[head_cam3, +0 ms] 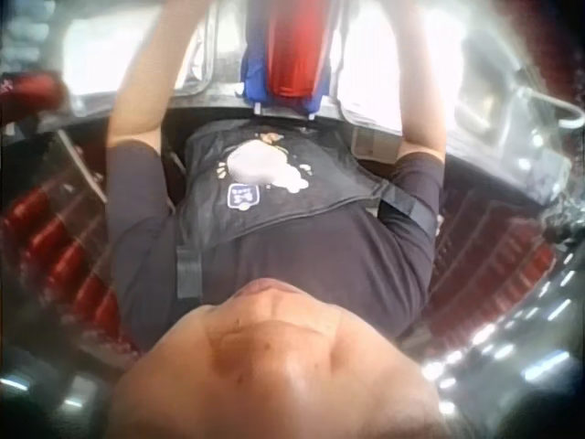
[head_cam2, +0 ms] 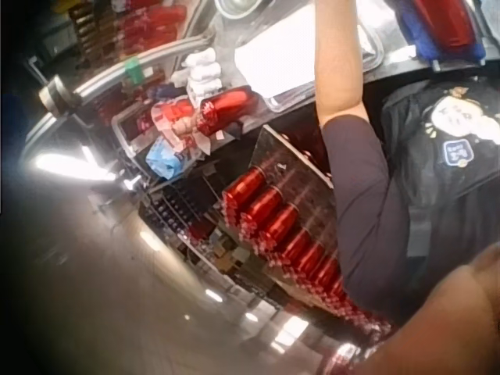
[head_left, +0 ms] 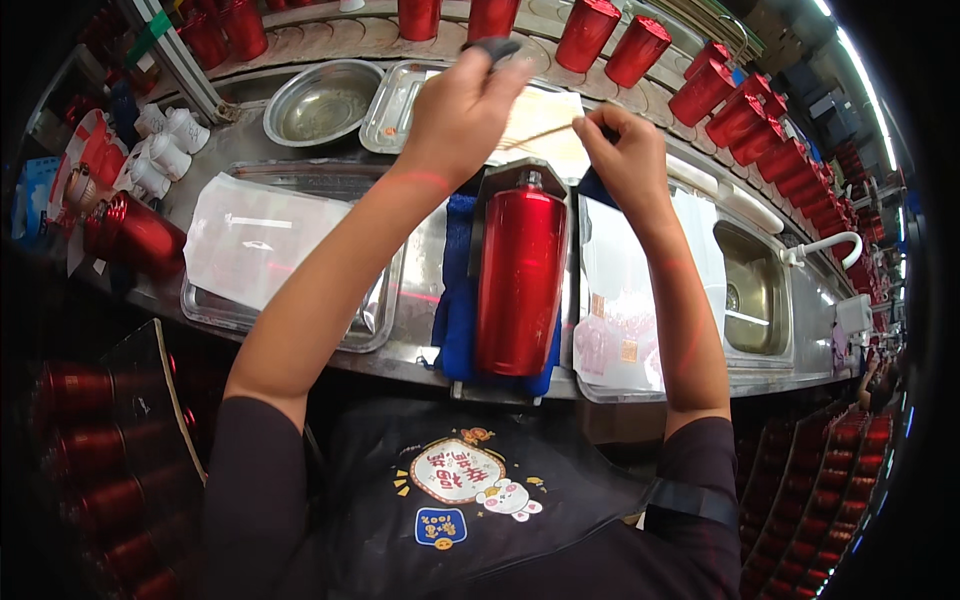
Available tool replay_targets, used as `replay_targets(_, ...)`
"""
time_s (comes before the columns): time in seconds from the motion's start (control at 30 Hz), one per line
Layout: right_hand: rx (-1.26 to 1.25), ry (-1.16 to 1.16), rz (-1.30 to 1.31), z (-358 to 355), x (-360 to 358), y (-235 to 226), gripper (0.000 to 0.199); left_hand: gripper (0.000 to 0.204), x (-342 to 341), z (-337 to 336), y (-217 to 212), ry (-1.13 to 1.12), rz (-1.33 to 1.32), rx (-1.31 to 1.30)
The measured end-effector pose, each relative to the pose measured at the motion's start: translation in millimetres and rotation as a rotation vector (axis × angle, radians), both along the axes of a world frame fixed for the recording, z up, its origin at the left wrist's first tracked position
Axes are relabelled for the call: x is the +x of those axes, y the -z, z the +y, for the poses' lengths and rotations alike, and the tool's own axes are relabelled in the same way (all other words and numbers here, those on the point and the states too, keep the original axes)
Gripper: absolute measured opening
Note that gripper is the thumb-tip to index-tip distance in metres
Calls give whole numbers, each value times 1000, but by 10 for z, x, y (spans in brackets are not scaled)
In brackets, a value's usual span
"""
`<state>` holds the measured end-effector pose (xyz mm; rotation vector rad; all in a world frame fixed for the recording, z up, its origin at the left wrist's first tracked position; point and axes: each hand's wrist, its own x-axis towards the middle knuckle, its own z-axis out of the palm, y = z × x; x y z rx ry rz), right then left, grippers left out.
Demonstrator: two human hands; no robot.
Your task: The person applies a sticker label to a red cylindrical can, smooths it with a blue cloth, and uses a wooden stick to press the edges. They repeat this process on multiple cans, placing finished cans on a nearby tray.
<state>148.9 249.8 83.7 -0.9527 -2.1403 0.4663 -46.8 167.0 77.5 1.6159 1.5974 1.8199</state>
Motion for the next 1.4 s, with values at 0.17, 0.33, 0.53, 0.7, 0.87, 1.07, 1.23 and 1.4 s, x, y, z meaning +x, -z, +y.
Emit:
replay_targets(0.17, -37, -108, 280, -339, 140, -343, 24, 49, 335, 181, -157, 588, -141, -154)
replay_targets(0.33, -680, 13, 455, -989, 1127, -264, 26, 13, 54, -880, -173, 405, -8, -234)
replay_targets(0.53, -982, 150, 282, -1639, 1792, 355, 27, 40, 441, -1657, -162, 466, 73, -400)
replay_targets(0.7, -661, 104, 295, -1930, 1365, 297, 23, 50, 956, -1811, -9, 580, 413, -209)
replay_targets(0.87, -957, -326, 74, -2081, 1018, 111, 9, 35, 919, -1974, -121, 445, 392, -241)
replay_targets(1.07, -1198, -201, 309, -2146, 1040, 292, 13, 38, 939, -2268, 270, 206, -139, -469)
replay_targets(1.23, -1067, -137, 299, -2024, 1026, 357, 15, 35, 900, -2215, 447, 119, -168, -402)
replay_targets(1.4, -1055, -93, 337, -1974, 1048, 422, 14, 33, 867, -2139, 511, 60, -120, -397)
